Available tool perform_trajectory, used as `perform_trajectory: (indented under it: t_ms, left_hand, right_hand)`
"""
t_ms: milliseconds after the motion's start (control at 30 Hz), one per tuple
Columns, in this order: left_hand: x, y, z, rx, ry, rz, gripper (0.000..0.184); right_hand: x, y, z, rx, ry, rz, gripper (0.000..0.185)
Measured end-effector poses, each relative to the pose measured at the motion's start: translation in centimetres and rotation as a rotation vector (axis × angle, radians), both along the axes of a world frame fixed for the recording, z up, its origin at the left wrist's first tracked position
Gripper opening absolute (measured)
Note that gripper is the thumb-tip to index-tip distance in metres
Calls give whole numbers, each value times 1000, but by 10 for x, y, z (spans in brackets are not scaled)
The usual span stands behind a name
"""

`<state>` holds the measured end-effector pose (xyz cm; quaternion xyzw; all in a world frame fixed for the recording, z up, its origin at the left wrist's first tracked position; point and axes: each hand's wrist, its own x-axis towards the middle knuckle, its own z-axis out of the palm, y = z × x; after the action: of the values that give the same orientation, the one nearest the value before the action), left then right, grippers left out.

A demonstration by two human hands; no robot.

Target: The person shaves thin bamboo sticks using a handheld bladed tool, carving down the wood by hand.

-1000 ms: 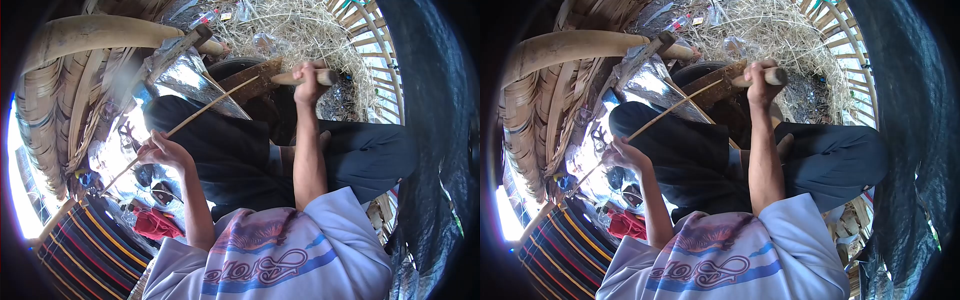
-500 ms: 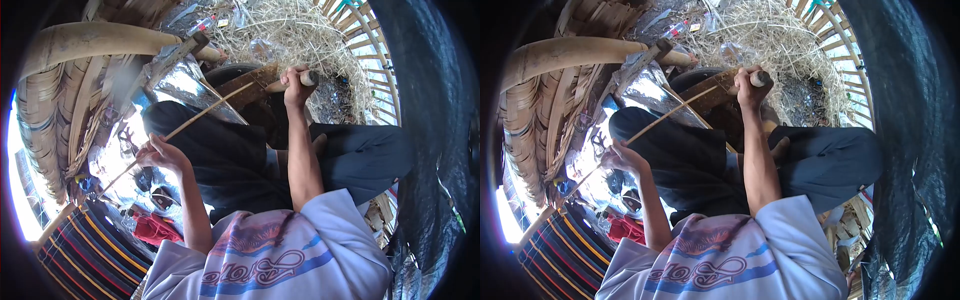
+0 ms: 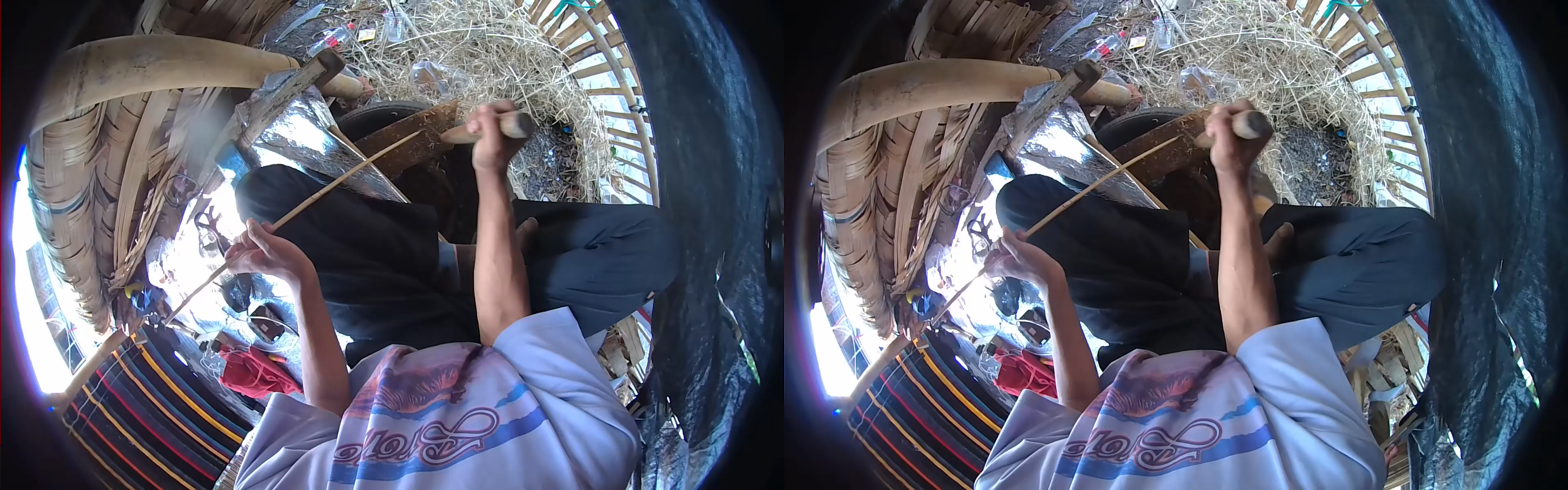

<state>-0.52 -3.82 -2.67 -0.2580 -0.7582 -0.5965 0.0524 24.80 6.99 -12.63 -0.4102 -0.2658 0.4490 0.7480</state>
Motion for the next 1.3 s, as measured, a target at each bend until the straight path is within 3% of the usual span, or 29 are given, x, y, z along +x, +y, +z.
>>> perform_trajectory:
  t_ms: [100, 133, 167, 267, 367, 433, 500, 567, 700, 767, 833, 900, 967, 1100, 1233, 1300]
  left_hand:
    - [0, -5, 1, -32, 0, 19, 39]
    - [1, -3, 1, -25, 12, 21, 39]
    - [2, -3, 2, -23, 8, 19, 39]
    - [-1, 0, 0, -28, -46, -39, 39]
    - [-11, -4, -9, -50, 22, -5, 38]
    - [-11, -8, -9, -76, 87, 37, 38]
    - [-1, -5, -1, -53, 45, 37, 39]
    - [5, 0, 3, -11, -1, 24, 39]
    - [3, -2, 3, -22, -6, -13, 38]
    - [0, 0, 0, -15, 22, -5, 38]
    - [0, -2, 0, -27, 20, -9, 38]
    - [3, -1, 1, -17, 22, -9, 38]
    - [5, 0, 3, -68, 14, -6, 38]
    - [3, 1, 3, -61, 24, -3, 37]
    - [3, -3, 1, -42, 21, 3, 38]
    - [5, 0, 3, -38, 30, 7, 38]
  right_hand:
    - [18, -1, 17, 99, 161, 6, 7]
    - [18, -5, 5, 127, 89, 28, 5]
    - [2, -11, -3, -42, 35, 4, 8]
    - [-11, -10, -17, -51, -49, 48, 18]
    - [-4, -6, -2, -56, -182, 62, 18]
    - [1, -6, 16, 11, 63, 22, 14]
    - [7, -7, 25, 73, 124, 31, 11]
    - [-3, -16, -5, -23, -87, 68, 19]
    - [1, -15, 7, -68, -23, 52, 20]
    - [5, -7, 6, 35, -32, 18, 22]
    - [11, -5, 27, 57, 153, 35, 23]
    - [6, -6, 20, 69, 139, 17, 21]
    - [-7, -15, -17, -60, -156, 90, 18]
    - [0, -6, -5, -66, -151, 65, 15]
    - [15, -4, 31, 48, 104, 18, 12]
    - [-1, -8, 4, -49, -57, -24, 13]
